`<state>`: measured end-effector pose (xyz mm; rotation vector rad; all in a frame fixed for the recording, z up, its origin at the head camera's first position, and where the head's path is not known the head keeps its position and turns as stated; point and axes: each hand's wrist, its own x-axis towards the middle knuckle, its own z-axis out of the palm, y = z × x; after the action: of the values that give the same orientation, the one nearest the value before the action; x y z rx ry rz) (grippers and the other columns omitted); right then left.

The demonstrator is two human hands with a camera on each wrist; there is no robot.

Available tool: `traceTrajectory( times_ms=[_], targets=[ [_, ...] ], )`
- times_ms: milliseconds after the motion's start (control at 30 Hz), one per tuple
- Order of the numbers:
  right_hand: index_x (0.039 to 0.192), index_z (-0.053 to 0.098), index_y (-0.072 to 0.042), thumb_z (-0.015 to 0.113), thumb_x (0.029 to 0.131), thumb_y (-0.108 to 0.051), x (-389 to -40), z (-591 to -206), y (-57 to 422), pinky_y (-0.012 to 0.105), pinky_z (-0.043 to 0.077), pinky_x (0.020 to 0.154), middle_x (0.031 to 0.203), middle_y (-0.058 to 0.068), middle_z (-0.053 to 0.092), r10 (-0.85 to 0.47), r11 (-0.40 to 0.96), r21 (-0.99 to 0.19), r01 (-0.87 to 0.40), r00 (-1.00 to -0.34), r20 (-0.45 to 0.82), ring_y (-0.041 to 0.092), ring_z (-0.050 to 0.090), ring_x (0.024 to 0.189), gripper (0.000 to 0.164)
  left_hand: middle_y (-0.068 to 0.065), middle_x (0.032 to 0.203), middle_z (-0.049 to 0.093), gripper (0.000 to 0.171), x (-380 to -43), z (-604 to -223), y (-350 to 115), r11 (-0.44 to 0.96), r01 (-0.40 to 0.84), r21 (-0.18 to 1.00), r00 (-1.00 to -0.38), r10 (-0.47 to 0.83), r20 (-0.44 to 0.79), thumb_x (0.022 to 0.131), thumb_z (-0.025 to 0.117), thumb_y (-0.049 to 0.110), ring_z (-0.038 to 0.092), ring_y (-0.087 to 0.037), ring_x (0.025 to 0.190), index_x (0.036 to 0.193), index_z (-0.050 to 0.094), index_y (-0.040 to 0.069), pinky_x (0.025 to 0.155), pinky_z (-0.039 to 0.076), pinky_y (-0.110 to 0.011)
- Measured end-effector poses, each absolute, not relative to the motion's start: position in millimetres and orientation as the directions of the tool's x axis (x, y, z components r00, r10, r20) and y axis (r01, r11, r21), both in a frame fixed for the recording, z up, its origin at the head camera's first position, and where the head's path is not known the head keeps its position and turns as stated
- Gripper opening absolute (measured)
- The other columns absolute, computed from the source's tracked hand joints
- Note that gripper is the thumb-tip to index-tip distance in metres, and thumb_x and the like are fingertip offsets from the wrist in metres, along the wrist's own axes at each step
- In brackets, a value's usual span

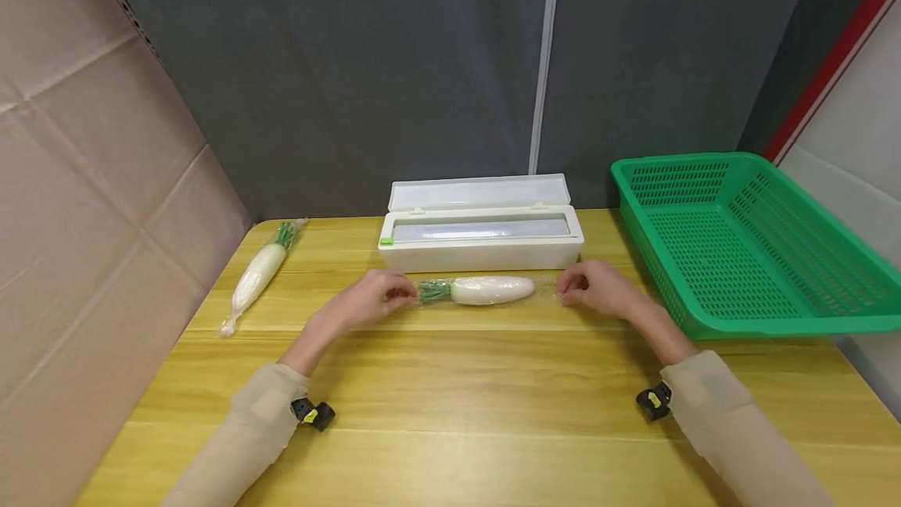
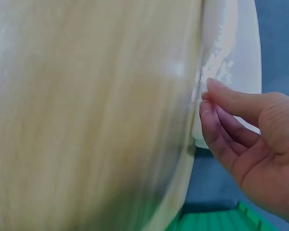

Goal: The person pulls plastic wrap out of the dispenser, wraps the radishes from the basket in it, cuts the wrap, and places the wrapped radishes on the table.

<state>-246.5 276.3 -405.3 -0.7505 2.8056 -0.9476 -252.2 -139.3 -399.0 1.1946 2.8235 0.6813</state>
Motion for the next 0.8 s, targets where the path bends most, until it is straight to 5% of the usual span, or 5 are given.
traceTrajectory(
  times_ms=[300,567,800],
  targets=[
    [0.1,0.072,-0.004,0.082,0.084,-0.008,-246,-400,275,0.027,0.047,0.06,0.093,0.007,0.07,-0.434,0.679,-0.507,-0.531,-0.847,0.307,0.012,0.055,0.068,0.019,-0.007,0.122,0.061,0.032,-251,-396,-139,0.678,0.655,0.332,-0.755,0.604,0.256,0.096,0.072,0.02,0.061,-0.023,0.11,0.124,0.069,0.006,0.09,0.054,-0.037],
    [0.123,0.066,0.003,0.086,0.081,-0.016,-245,-405,262,0.035,0.049,0.07,0.115,0.017,0.069,-0.522,0.693,-0.474,-0.543,-0.831,0.19,0.016,0.057,0.076,0.05,-0.015,0.14,0.057,0.059,-254,-401,-133,0.755,0.587,0.293,-0.801,0.594,0.075,0.093,0.074,0.032,0.052,-0.031,0.13,0.143,0.055,0.006,0.108,0.043,-0.043],
    [0.122,0.066,0.004,0.084,0.082,-0.01,-247,-407,258,0.035,0.05,0.069,0.103,0.012,0.07,-0.501,0.716,-0.504,-0.483,-0.858,0.112,0.017,0.058,0.076,0.047,-0.014,0.125,0.064,0.047,-256,-405,-131,0.769,0.564,0.302,-0.812,0.583,0.032,0.093,0.075,0.025,0.06,-0.028,0.114,0.131,0.063,0.001,0.099,0.05,-0.039]
  ],
)
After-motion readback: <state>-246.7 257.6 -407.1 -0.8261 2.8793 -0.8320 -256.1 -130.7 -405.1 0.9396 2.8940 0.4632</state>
